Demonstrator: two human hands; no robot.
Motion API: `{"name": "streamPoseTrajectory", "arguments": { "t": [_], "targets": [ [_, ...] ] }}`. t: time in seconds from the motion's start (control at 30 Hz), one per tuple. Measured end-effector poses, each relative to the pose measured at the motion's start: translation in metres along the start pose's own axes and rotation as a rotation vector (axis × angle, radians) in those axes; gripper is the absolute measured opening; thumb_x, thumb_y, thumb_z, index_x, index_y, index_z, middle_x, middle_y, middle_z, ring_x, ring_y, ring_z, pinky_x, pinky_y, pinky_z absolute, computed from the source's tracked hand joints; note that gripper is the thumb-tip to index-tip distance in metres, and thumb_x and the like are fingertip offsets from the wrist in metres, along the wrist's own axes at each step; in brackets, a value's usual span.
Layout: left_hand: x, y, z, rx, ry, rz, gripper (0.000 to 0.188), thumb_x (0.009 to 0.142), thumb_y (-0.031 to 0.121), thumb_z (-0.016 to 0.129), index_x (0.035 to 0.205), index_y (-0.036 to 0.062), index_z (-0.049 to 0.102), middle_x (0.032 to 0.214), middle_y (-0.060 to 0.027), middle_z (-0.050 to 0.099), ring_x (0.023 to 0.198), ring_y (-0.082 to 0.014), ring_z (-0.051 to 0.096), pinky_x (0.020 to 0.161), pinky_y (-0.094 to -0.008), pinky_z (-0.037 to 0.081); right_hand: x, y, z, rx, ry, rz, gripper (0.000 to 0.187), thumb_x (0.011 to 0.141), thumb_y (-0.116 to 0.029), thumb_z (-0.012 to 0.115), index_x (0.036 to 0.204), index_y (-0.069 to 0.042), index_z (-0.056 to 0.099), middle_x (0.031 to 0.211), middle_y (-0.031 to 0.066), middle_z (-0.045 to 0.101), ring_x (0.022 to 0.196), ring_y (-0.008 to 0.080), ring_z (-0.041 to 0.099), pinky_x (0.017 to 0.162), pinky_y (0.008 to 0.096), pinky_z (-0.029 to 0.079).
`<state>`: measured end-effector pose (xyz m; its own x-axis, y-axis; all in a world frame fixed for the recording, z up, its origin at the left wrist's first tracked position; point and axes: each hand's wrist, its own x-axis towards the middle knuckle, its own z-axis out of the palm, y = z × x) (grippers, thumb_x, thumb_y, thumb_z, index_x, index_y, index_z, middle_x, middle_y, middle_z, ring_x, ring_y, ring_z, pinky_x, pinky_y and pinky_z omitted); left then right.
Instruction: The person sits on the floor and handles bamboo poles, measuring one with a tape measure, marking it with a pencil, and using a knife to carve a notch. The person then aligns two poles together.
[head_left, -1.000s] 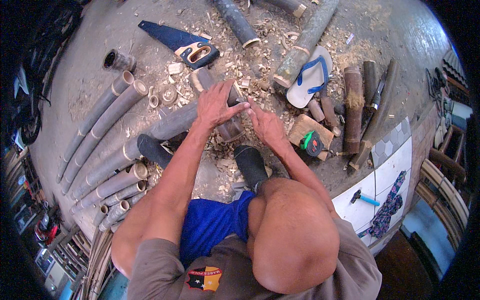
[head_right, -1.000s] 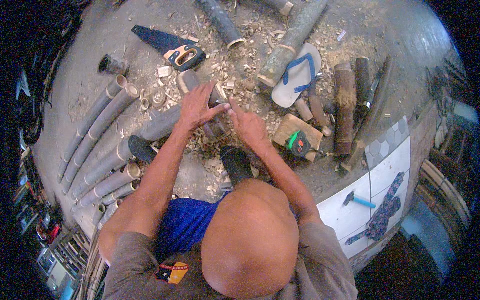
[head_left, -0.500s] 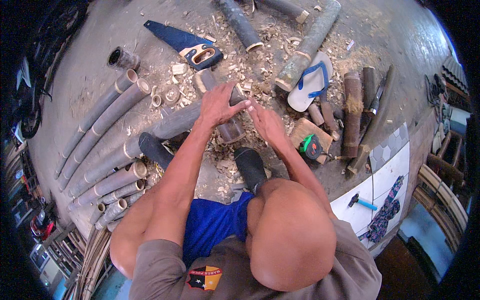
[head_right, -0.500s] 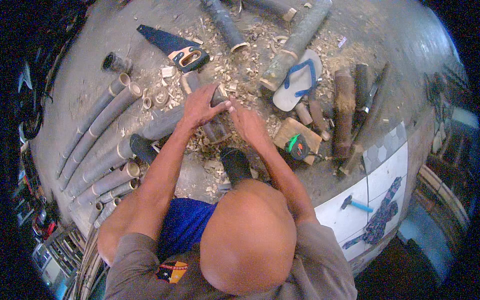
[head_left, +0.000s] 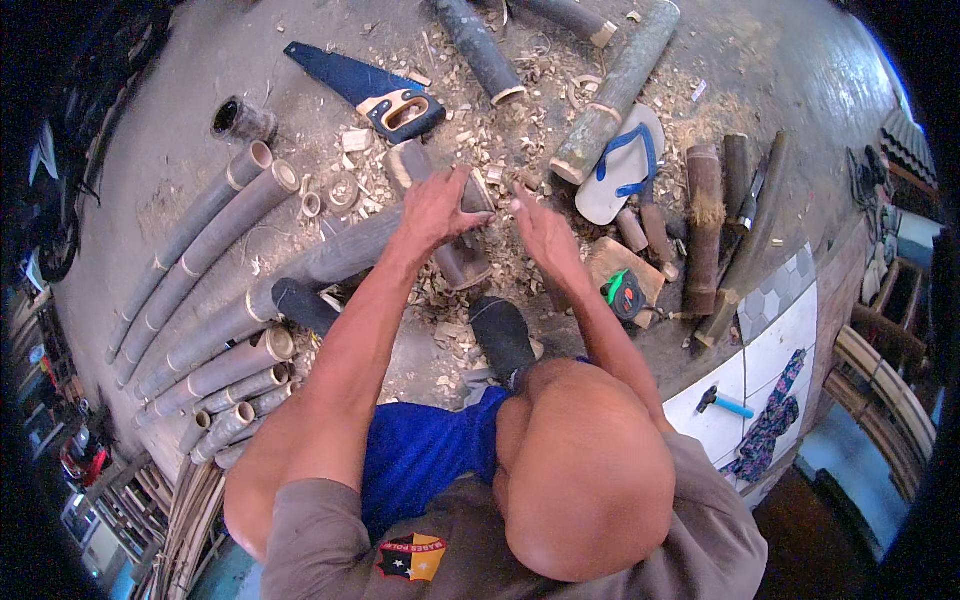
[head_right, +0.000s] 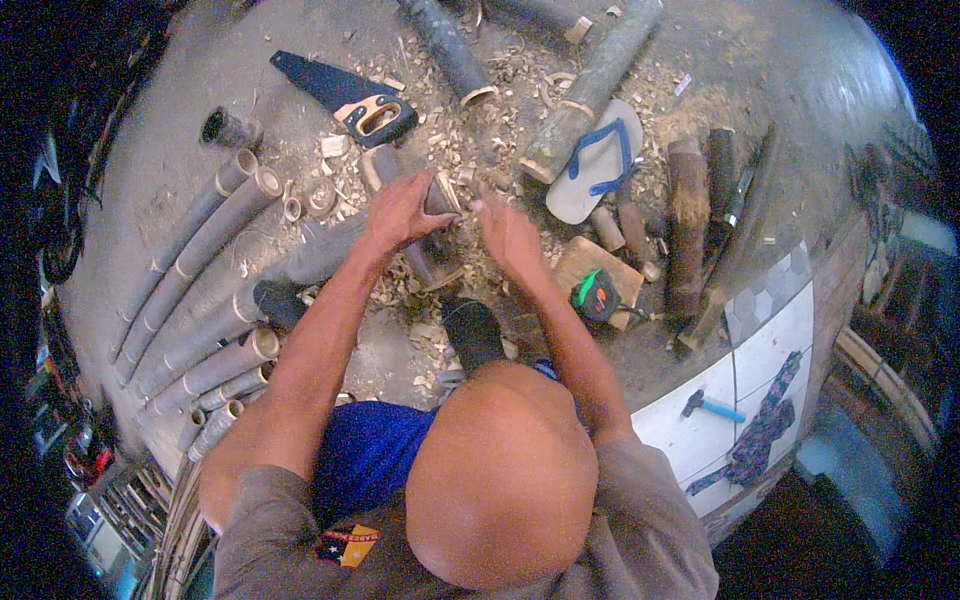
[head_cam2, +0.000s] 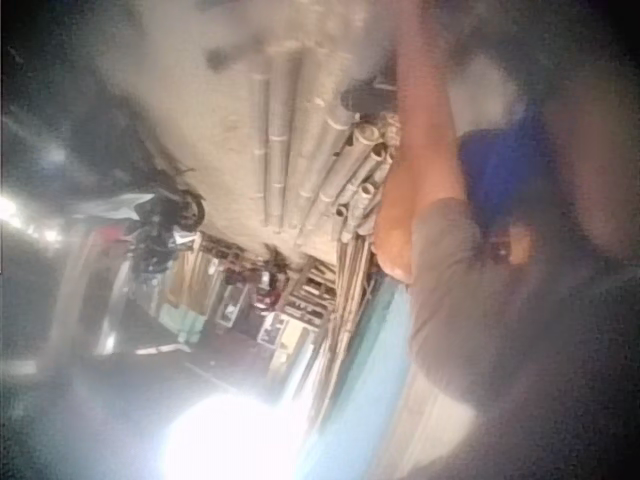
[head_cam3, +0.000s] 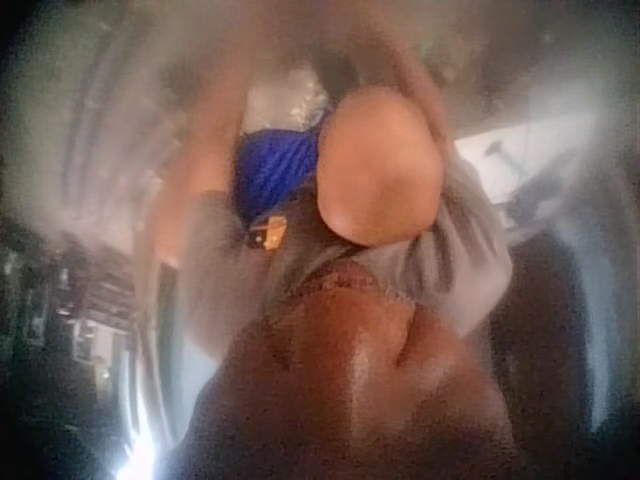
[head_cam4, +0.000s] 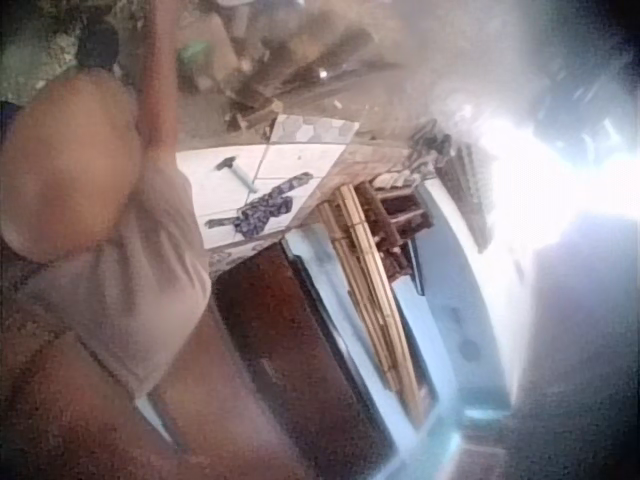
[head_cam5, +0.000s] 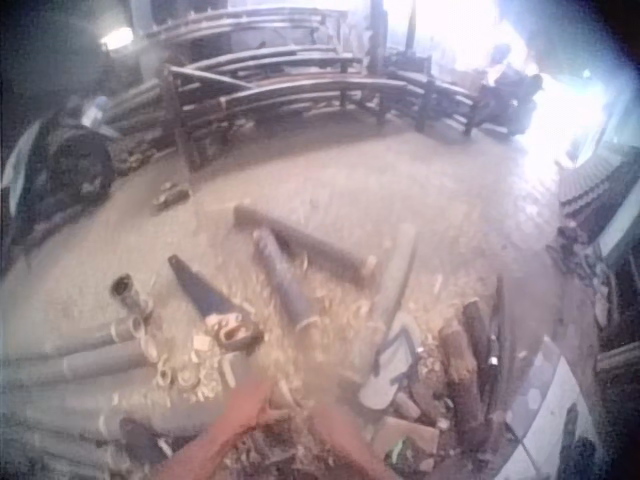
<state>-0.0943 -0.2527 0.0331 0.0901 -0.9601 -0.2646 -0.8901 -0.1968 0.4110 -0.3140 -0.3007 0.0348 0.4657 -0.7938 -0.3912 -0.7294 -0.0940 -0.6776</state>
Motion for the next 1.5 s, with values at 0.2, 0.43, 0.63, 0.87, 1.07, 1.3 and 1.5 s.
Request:
{"name": "streamPoseTrajectory", "arguments": {
  "t": [0.2, 0.43, 0.63, 0.87, 1.07, 1.3, 1.5],
  "targets": [
    [-0.01, 0.012, -0.001, 0.084, 0.092, 0.034, 0.094, 0.076, 0.065, 0.077, 0.146, 0.0092, 0.048, 0.133, -0.02, 0.062, 0.125, -0.0385, 0.058, 0.102, -0.0523, 0.046, -0.024, -0.004, 0.006, 0.008, 0.007, -0.104, 0.048, 0.107, -0.04, 0.047, 0.149, -0.018, 0.052, 0.085, 0.0316, 0.068, 0.082, 0.0504, 0.068, 0.077, 0.0596, 0.053],
    [-0.006, 0.009, -0.011, -0.066, -0.014, 0.007, 0.1, 0.08, 0.074, 0.067, 0.152, 0.0084, 0.045, 0.14, -0.0232, 0.059, 0.127, -0.0416, 0.057, 0.106, -0.0525, 0.045, -0.021, -0.02, -0.004, -0.143, -0.065, -0.132, 0.048, 0.107, -0.04, 0.048, 0.151, -0.022, 0.051, 0.083, 0.0291, 0.07, 0.081, 0.0496, 0.069, 0.076, 0.0592, 0.055],
    [-0.011, 0.012, -0.012, -0.134, 0.01, -0.026, 0.097, 0.08, 0.073, 0.069, 0.149, 0.0063, 0.05, 0.139, -0.022, 0.061, 0.127, -0.0411, 0.058, 0.107, -0.0508, 0.045, -0.026, -0.025, 0.001, -0.212, -0.029, -0.105, 0.047, 0.107, -0.04, 0.048, 0.151, -0.024, 0.05, 0.079, 0.0274, 0.07, 0.076, 0.0476, 0.07, 0.07, 0.0601, 0.055],
    [-0.012, 0.017, -0.001, -0.183, 0.137, -0.091, 0.094, 0.075, 0.077, 0.071, 0.136, 0.0059, 0.063, 0.128, -0.0193, 0.068, 0.122, -0.0351, 0.063, 0.103, -0.0499, 0.045, -0.026, -0.023, 0.005, -0.189, -0.009, -0.073, 0.046, 0.107, -0.041, 0.045, 0.149, -0.024, 0.052, 0.084, 0.0285, 0.071, 0.081, 0.0491, 0.07, 0.074, 0.062, 0.055],
    [0.002, 0.026, -0.023, -0.183, 0.011, -0.2, 0.096, 0.074, 0.08, 0.068, 0.137, 0.0076, 0.062, 0.126, -0.0214, 0.068, 0.12, -0.0375, 0.063, 0.102, -0.0511, 0.046, -0.002, -0.008, 0.017, -0.055, 0.071, -0.14, 0.045, 0.109, -0.043, 0.04, 0.143, -0.02, 0.057, 0.094, 0.0327, 0.069, 0.092, 0.0545, 0.066, 0.082, 0.0625, 0.051],
    [-0.006, 0.0, 0.01, -0.142, 0.122, -0.095, 0.092, 0.08, 0.079, 0.064, 0.143, 0.0112, 0.058, 0.135, -0.0176, 0.065, 0.128, -0.0356, 0.058, 0.105, -0.0522, 0.042, -0.019, -0.033, -0.001, -0.197, -0.042, -0.121, 0.042, 0.108, -0.041, 0.043, 0.145, -0.024, 0.054, 0.086, 0.0283, 0.071, 0.082, 0.0506, 0.069, 0.077, 0.0625, 0.055],
    [-0.012, 0.015, 0.01, -0.148, 0.242, -0.105, 0.084, 0.076, 0.075, 0.071, 0.13, 0.0113, 0.068, 0.12, -0.0182, 0.072, 0.112, -0.0366, 0.068, 0.096, -0.0473, 0.051, -0.021, -0.021, 0.011, -0.175, 0.026, -0.103, 0.044, 0.107, -0.04, 0.045, 0.147, -0.023, 0.053, 0.086, 0.0265, 0.072, 0.081, 0.0501, 0.069, 0.074, 0.0624, 0.055]
  ]
}}
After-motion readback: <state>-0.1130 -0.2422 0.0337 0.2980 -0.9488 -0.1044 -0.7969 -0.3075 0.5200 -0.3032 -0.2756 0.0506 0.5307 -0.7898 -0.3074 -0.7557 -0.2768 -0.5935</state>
